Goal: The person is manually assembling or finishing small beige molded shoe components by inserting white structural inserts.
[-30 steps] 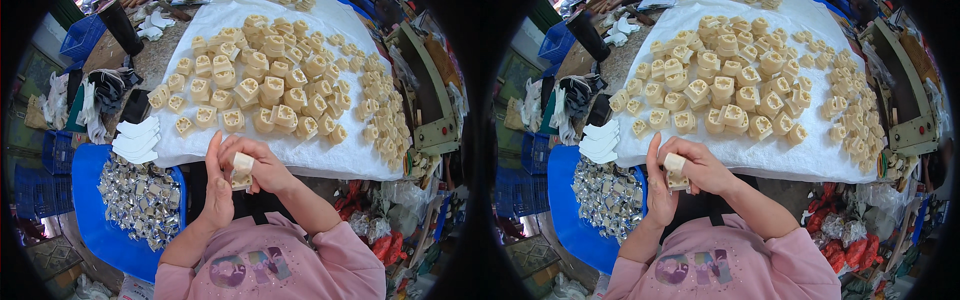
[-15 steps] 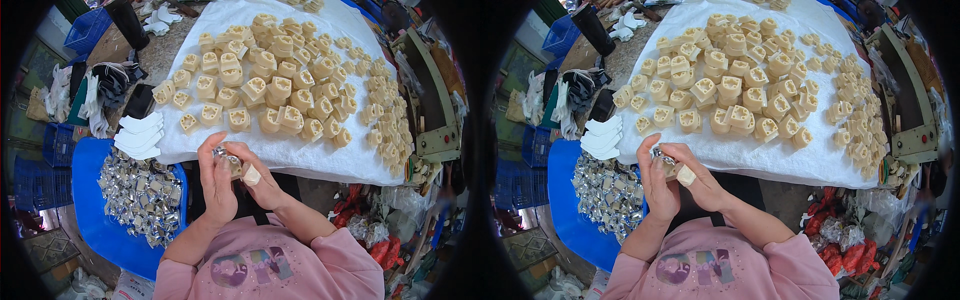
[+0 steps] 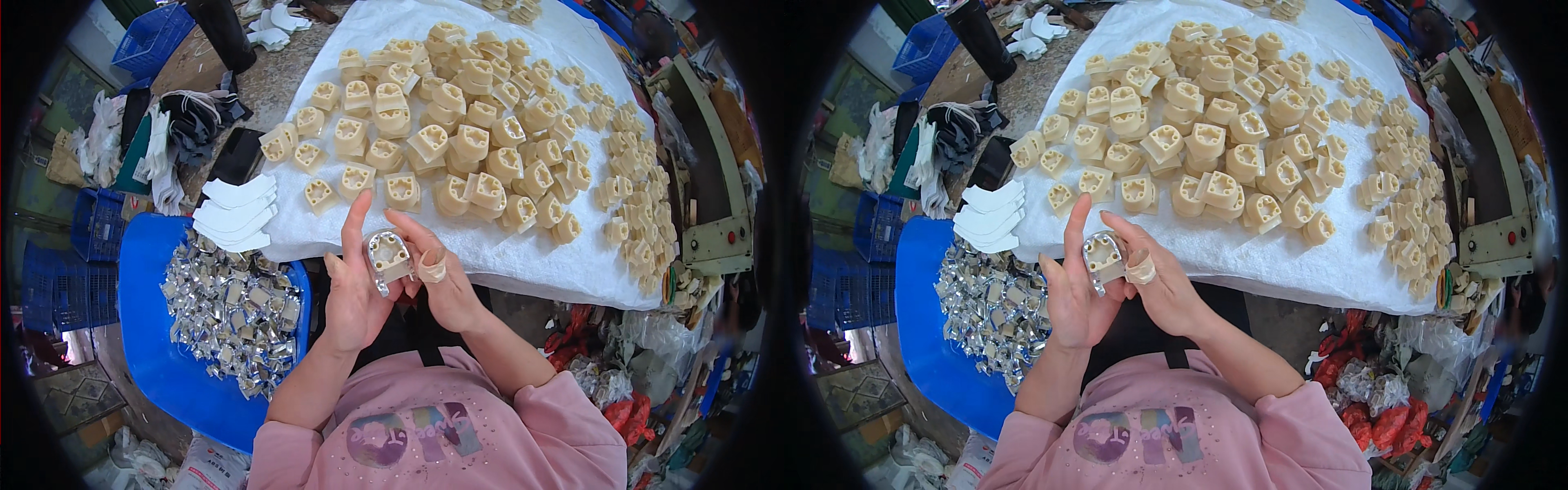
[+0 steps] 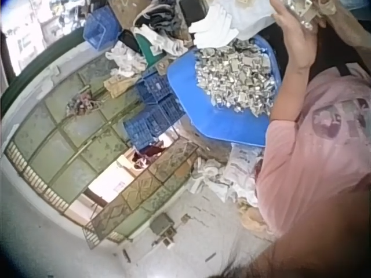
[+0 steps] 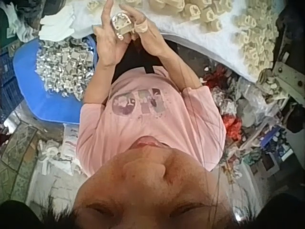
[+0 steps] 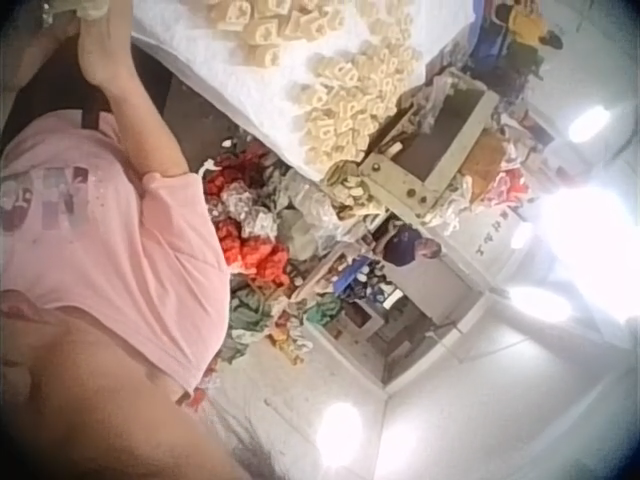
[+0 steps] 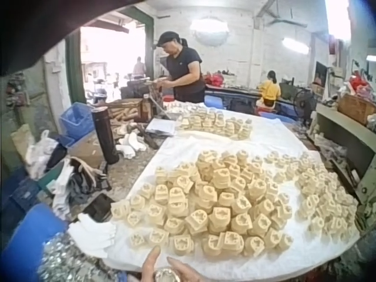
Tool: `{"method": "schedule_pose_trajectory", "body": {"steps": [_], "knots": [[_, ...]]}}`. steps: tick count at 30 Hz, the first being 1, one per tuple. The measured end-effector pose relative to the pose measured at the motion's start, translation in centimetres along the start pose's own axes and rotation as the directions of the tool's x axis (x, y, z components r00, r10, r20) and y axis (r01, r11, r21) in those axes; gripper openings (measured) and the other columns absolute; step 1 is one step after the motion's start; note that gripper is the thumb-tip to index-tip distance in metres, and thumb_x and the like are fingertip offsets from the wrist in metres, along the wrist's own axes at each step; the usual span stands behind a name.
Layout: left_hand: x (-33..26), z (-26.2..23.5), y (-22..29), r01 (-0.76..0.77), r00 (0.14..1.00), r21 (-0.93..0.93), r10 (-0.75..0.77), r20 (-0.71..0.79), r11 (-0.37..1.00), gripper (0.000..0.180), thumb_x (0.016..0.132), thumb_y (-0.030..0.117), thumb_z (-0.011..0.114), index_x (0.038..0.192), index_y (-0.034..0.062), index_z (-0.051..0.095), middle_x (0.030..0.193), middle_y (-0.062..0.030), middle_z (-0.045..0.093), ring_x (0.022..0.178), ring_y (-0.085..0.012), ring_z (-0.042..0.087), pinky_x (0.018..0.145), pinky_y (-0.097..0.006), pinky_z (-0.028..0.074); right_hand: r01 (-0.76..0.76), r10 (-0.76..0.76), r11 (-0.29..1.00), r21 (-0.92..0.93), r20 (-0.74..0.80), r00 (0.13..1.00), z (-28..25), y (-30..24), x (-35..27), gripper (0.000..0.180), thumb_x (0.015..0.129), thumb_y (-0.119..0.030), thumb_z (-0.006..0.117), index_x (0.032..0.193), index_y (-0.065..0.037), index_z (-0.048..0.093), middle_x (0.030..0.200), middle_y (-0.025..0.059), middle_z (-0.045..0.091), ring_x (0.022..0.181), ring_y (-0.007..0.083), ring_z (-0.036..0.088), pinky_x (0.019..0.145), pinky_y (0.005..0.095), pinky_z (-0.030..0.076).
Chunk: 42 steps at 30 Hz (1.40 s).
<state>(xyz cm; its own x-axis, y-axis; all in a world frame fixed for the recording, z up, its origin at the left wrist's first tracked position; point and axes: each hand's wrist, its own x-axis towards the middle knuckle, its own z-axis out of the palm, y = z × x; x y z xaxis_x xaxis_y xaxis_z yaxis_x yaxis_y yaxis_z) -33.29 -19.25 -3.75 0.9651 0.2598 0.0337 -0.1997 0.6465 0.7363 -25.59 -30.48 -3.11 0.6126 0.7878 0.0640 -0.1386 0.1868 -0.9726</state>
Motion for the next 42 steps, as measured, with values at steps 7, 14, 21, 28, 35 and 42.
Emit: {"method": "schedule_pose_trajectory", "body": {"steps": [7,14,21,28,35,42], "knots": [[-0.8,0.8,1.7,-0.018,0.997,0.714,0.064,-0.038,0.700,0.093,0.088,0.068,0.035,0.146,0.0041,-0.002,0.100,-0.0146,0.055,0.071,-0.0203,0.055,0.065,-0.032,0.048,0.212,-0.241,0.629,-0.748,0.072,0.968,-1.5,-2.3,1.0,0.034,0.085,-0.024,0.065,0.109,-0.001,0.056,0.080,0.0100,0.055,0.066,0.0227,0.056,0.061,0.0354,0.046],[-1.0,-0.5,0.2,-0.217,0.959,0.760,0.278,0.049,0.613,0.066,0.083,0.022,0.067,0.133,-0.0026,0.032,0.102,-0.0144,0.056,0.078,-0.0180,0.057,0.069,-0.028,0.047,0.255,-0.287,0.784,-0.566,0.034,0.957,-1.0,-1.8,0.8,0.024,0.085,-0.020,0.061,0.098,0.000,0.058,0.081,0.0115,0.059,0.072,0.0248,0.059,0.067,0.0329,0.047],[-1.3,-0.2,3.4,-0.114,0.980,0.870,0.198,0.019,0.479,0.040,0.074,0.001,0.071,0.112,-0.0006,0.056,0.093,-0.0035,0.054,0.083,-0.0113,0.055,0.070,-0.023,0.046,-0.177,0.158,0.978,0.107,0.164,0.974,-2.6,-1.1,2.3,0.025,0.096,-0.027,0.051,0.092,-0.003,0.058,0.075,0.0005,0.052,0.068,0.0097,0.050,0.061,0.0253,0.042],[-1.1,0.7,4.0,-0.286,0.937,0.931,0.271,0.221,0.229,0.048,0.065,-0.007,0.071,0.110,0.0018,0.060,0.083,-0.0051,0.052,0.068,-0.0112,0.049,0.058,-0.024,0.041,0.178,-0.134,0.948,-0.265,0.176,0.975,-2.3,-1.2,2.1,0.017,0.089,-0.017,0.057,0.079,-0.003,0.054,0.065,0.0022,0.052,0.061,0.0108,0.051,0.055,0.0269,0.042],[-0.8,0.1,2.5,-0.231,0.944,0.927,0.299,0.141,0.294,0.049,0.060,0.003,0.079,0.102,0.0033,0.053,0.087,-0.0104,0.059,0.065,-0.0194,0.059,0.058,-0.029,0.049,0.062,-0.059,0.992,-0.114,0.027,0.998,-1.9,-0.3,1.5,0.016,0.090,-0.013,0.050,0.089,-0.001,0.059,0.079,0.0074,0.062,0.073,0.0129,0.058,0.064,0.0298,0.045],[-0.9,0.8,1.5,-0.258,0.897,0.950,0.409,0.168,0.175,0.053,0.056,0.009,0.082,0.097,0.0009,0.049,0.080,-0.0117,0.060,0.066,-0.0248,0.063,0.059,-0.031,0.051,0.033,-0.030,0.998,-0.058,0.041,0.999,-1.4,-0.5,0.7,0.024,0.096,-0.017,0.043,0.103,0.000,0.059,0.092,0.0046,0.062,0.088,0.0123,0.057,0.078,0.0265,0.045]]}}
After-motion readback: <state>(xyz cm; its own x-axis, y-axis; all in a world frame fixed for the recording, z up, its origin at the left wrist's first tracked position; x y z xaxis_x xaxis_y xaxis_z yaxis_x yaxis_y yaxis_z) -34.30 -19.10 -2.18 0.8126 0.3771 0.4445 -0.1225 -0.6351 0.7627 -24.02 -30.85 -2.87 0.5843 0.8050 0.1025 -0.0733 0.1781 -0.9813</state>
